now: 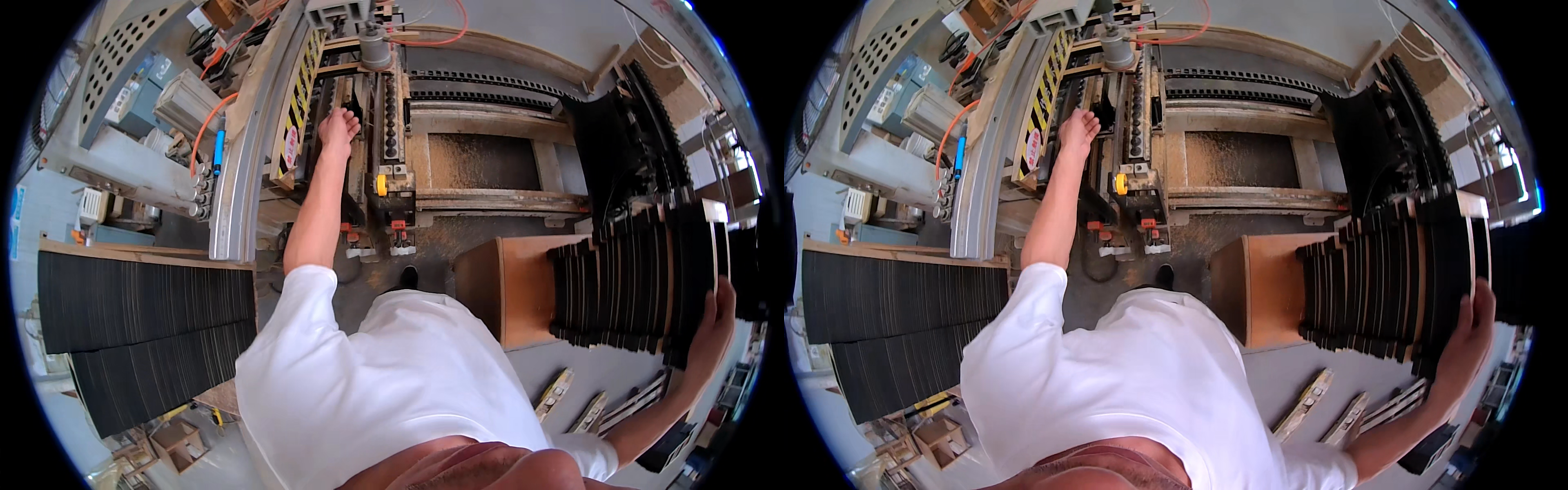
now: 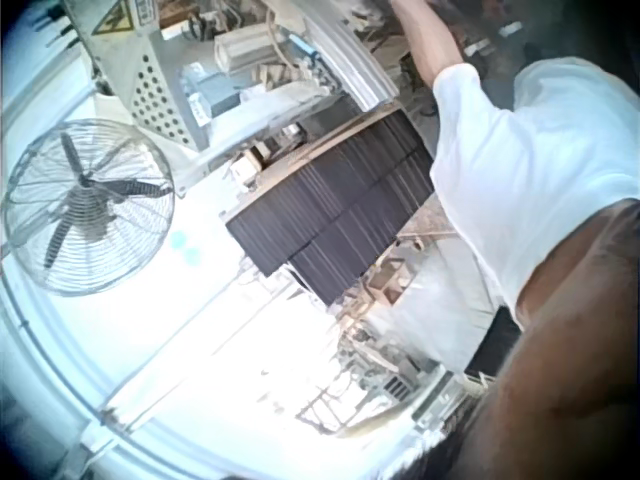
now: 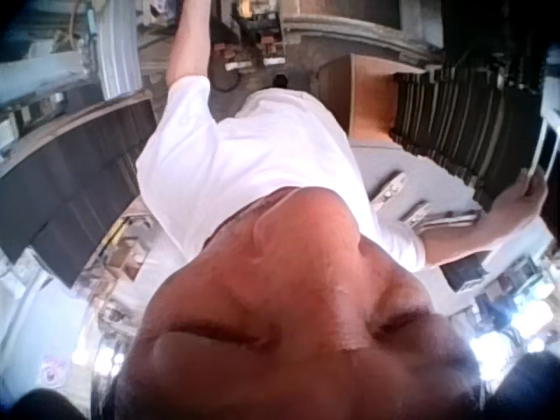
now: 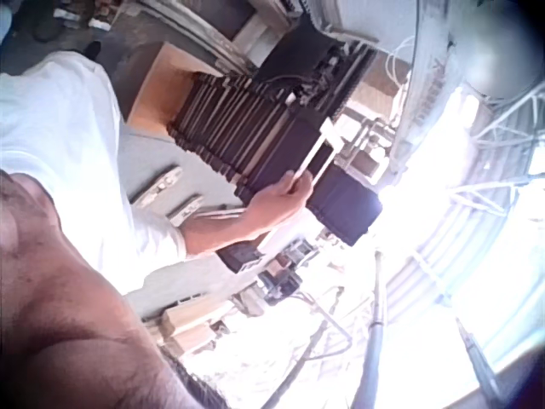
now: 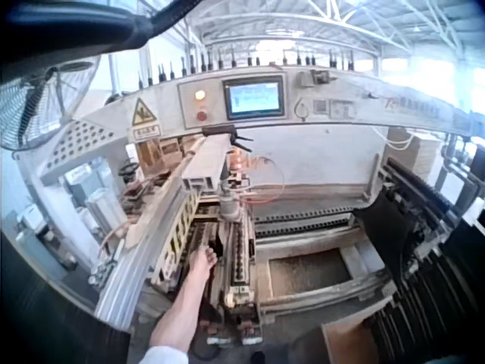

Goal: The person repeatedly picks up small wooden frames, places them into a machine, and removes them after processing. The frames are handled one at a time and stacked on a nearby surface after each cycle.

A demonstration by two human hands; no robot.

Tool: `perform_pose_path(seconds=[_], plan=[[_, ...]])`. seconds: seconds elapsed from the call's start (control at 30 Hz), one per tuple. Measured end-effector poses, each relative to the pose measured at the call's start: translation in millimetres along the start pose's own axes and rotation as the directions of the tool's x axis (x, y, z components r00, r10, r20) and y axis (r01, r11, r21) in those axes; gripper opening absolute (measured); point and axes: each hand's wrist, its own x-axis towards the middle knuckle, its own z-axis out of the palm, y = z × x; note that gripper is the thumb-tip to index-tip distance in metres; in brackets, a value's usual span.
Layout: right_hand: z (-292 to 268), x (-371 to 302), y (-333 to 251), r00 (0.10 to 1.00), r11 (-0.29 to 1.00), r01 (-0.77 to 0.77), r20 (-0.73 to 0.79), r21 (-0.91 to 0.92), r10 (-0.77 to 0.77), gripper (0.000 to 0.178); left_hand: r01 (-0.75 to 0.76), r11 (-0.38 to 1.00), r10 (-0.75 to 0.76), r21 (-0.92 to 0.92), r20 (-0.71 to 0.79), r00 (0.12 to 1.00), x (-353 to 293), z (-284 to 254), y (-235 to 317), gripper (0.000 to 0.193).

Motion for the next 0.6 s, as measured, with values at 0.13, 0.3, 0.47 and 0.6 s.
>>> perform_pose_path(seconds=[0.13,0.3,0.47,0.6], plan=[[-3,-10,-44,0.99,0.997,-0.027,-0.14,-0.078,0.015,0.029,0.091,0.996,-0.092,-0.009,-0.064,0.994,80,7,-5,0.036],[-8,-32,-122,0.991,0.972,0.058,-0.105,-0.227,-0.083,0.024,0.124,0.99,-0.128,-0.064,-0.071,0.989,155,31,-11,0.059],[16,-32,-198,0.944,0.936,0.316,-0.047,-0.156,-0.327,0.019,0.168,0.956,-0.199,-0.239,-0.111,0.974,204,56,-4,0.062],[56,-16,-244,0.875,0.875,0.483,0.017,0.037,-0.484,0.017,0.049,0.939,-0.094,-0.34,-0.119,0.988,219,45,-2,0.049]])
